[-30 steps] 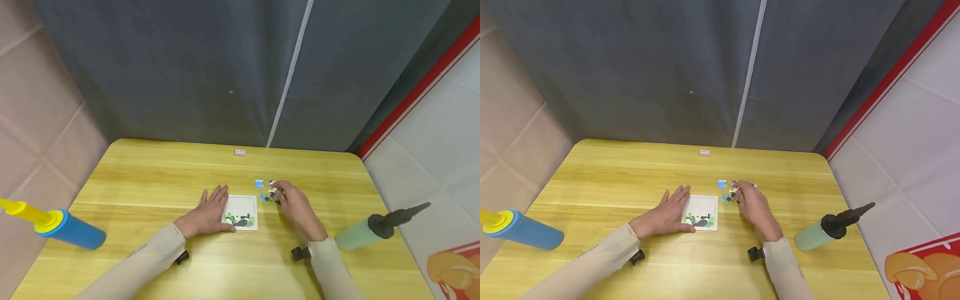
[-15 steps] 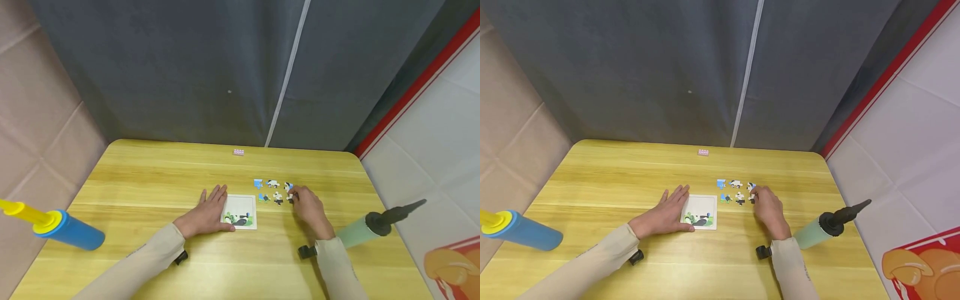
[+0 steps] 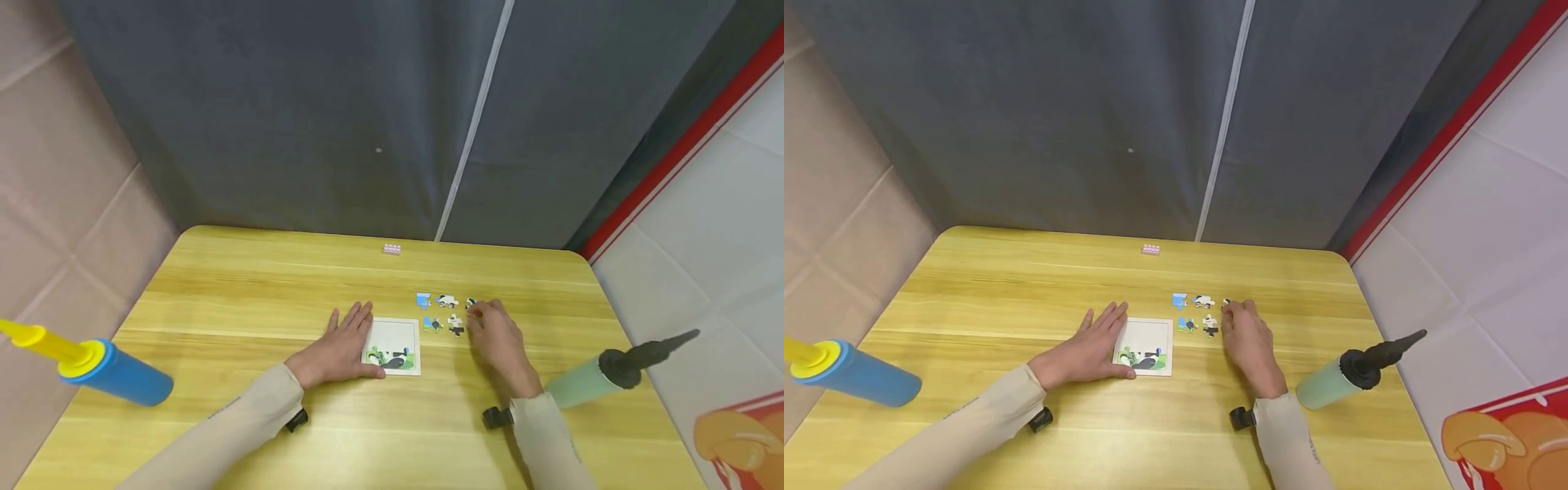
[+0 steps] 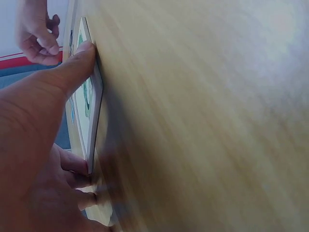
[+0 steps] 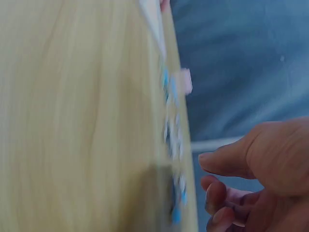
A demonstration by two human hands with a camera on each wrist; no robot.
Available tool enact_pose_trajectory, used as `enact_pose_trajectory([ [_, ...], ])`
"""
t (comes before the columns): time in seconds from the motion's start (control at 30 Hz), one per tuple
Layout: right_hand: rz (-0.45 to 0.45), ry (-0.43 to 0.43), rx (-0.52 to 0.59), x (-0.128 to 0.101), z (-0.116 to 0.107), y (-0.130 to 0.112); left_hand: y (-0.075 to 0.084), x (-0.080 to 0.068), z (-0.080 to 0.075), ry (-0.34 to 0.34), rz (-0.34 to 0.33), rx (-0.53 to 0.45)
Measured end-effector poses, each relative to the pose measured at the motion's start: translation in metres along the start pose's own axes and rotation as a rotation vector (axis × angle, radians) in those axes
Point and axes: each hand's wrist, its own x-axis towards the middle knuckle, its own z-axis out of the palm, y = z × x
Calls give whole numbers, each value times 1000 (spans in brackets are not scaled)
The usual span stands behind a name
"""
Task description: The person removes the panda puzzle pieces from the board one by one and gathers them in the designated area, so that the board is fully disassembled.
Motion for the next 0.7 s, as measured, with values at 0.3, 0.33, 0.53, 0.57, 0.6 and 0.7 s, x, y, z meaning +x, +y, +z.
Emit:
enact_pose_trajectory([
  [0.3, -171, -28, 23, -12, 16, -48, 1, -1, -1, -4, -3, 6],
  [0.33, -178, -39, 24, -13, 19, -52, 1, -1, -1, -5, -4, 6],
  [0.53, -237, -113, 19, -17, 30, -76, 0, 0, -1, 12, -6, 13],
  [0.57, -252, -128, 12, -18, 32, -79, 0, 0, -1, 13, -6, 14],
  [0.6, -270, -148, 3, -19, 34, -82, 0, 0, -1, 13, -5, 13],
  [0.7, -327, -213, -16, -25, 41, -91, 0, 0, 0, 9, 2, 16],
])
